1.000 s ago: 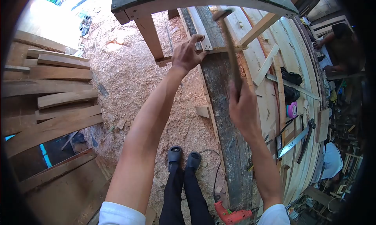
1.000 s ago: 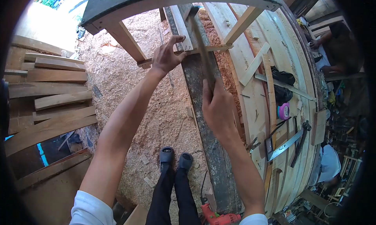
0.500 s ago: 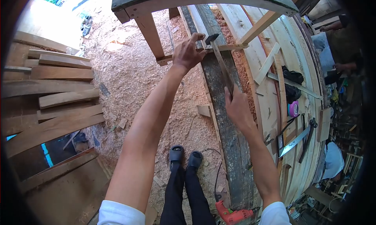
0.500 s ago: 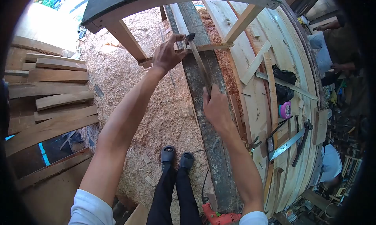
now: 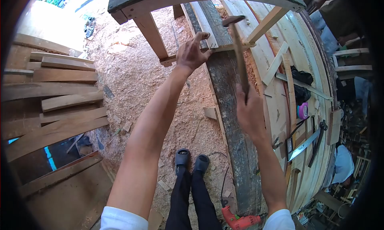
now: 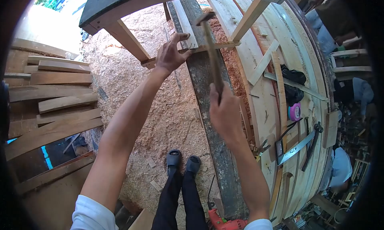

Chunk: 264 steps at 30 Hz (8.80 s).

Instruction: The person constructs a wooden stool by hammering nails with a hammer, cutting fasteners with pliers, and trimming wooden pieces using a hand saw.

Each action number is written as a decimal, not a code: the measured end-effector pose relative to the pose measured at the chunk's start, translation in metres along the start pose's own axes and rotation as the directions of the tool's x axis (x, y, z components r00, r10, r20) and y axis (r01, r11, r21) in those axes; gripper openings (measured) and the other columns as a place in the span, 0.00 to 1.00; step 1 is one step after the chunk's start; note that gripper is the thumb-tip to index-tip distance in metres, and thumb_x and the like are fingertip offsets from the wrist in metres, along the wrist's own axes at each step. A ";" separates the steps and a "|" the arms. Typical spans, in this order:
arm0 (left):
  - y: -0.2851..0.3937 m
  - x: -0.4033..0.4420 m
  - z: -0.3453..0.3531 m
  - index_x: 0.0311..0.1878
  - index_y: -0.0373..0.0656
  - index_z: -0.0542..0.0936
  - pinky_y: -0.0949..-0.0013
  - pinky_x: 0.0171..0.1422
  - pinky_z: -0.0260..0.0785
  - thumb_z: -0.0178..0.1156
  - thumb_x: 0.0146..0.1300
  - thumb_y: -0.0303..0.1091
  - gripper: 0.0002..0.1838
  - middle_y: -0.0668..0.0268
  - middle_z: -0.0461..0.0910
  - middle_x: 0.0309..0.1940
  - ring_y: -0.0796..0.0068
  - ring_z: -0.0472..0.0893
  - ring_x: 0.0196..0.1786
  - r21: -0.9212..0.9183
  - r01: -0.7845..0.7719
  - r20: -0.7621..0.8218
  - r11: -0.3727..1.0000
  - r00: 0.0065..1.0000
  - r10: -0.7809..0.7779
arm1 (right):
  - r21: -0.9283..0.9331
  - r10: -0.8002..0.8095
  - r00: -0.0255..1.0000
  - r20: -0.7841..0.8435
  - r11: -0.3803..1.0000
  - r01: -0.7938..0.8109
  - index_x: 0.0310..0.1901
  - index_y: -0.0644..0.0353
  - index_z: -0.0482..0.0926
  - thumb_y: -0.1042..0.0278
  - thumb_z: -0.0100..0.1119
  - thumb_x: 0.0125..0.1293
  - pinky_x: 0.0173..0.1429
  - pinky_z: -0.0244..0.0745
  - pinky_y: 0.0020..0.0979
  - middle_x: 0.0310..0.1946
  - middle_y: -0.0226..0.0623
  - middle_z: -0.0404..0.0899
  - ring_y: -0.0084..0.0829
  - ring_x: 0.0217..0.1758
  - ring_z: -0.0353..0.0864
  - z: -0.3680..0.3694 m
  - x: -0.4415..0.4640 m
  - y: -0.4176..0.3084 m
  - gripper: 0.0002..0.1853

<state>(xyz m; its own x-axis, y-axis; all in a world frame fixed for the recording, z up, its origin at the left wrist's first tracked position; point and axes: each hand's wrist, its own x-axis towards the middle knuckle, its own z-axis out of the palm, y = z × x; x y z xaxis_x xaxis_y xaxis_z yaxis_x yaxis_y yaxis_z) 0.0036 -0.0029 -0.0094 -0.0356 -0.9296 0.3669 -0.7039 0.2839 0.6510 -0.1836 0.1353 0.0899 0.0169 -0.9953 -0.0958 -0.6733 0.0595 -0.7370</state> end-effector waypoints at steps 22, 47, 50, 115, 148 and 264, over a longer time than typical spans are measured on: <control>0.005 0.004 -0.003 0.55 0.49 0.62 0.57 0.45 0.77 0.73 0.48 0.38 0.35 0.67 0.81 0.52 0.55 0.83 0.46 0.092 0.067 0.031 0.994 0.997 -0.070 | 0.186 0.258 0.861 0.439 0.911 -0.368 0.30 0.56 0.65 0.51 0.48 0.73 0.16 0.59 0.23 0.16 0.23 0.62 0.16 0.14 0.61 -0.046 0.053 0.009 0.18; 0.005 0.003 -0.001 0.54 0.47 0.65 0.56 0.46 0.74 0.72 0.49 0.41 0.32 0.62 0.83 0.45 0.54 0.83 0.43 0.072 0.106 0.024 0.992 0.994 -0.108 | -0.050 0.082 0.894 0.441 0.996 -0.068 0.32 0.68 0.73 0.54 0.48 0.72 0.32 0.66 0.36 0.19 0.39 0.74 0.30 0.23 0.71 -0.033 0.055 0.023 0.21; 0.006 0.002 -0.002 0.55 0.46 0.65 0.58 0.47 0.75 0.72 0.49 0.40 0.33 0.63 0.83 0.48 0.55 0.83 0.45 0.064 0.083 0.031 0.994 0.996 -0.085 | 0.065 0.138 0.940 0.313 0.984 -0.166 0.32 0.68 0.74 0.54 0.48 0.72 0.33 0.67 0.39 0.19 0.42 0.74 0.37 0.24 0.73 -0.038 0.045 0.005 0.22; 0.008 0.012 -0.014 0.56 0.55 0.79 0.61 0.48 0.77 0.67 0.55 0.44 0.23 0.70 0.72 0.61 0.61 0.83 0.45 0.184 -0.144 0.183 0.972 0.977 0.110 | 0.837 0.280 0.895 0.348 0.337 -0.431 0.49 0.58 0.68 0.64 0.50 0.72 0.18 0.59 0.22 0.19 0.24 0.61 0.16 0.16 0.60 0.028 -0.017 0.015 0.10; 0.002 0.008 -0.010 0.55 0.53 0.79 0.61 0.54 0.76 0.69 0.51 0.44 0.25 0.67 0.73 0.59 0.60 0.80 0.54 0.104 -0.077 0.141 0.992 0.988 0.062 | 0.156 0.203 0.978 -0.052 0.969 -0.193 0.39 0.68 0.75 0.52 0.47 0.73 0.32 0.69 0.35 0.20 0.38 0.74 0.30 0.24 0.74 0.039 0.013 0.008 0.22; 0.001 0.015 -0.013 0.51 0.50 0.79 0.62 0.49 0.78 0.69 0.52 0.43 0.23 0.70 0.72 0.59 0.65 0.81 0.52 0.081 -0.071 0.146 0.994 0.988 0.058 | -0.242 -0.105 0.990 0.092 0.962 0.125 0.40 0.72 0.70 0.63 0.50 0.71 0.26 0.70 0.49 0.18 0.60 0.74 0.59 0.26 0.79 0.026 0.017 0.031 0.16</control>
<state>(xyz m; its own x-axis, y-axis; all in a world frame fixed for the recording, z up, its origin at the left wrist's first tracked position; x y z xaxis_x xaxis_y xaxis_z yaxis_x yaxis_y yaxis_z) 0.0113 -0.0135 0.0050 -0.1801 -0.9358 0.3031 -0.7546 0.3291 0.5677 -0.1846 0.1222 0.0481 0.1555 -0.9847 -0.0789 -0.8244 -0.0854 -0.5595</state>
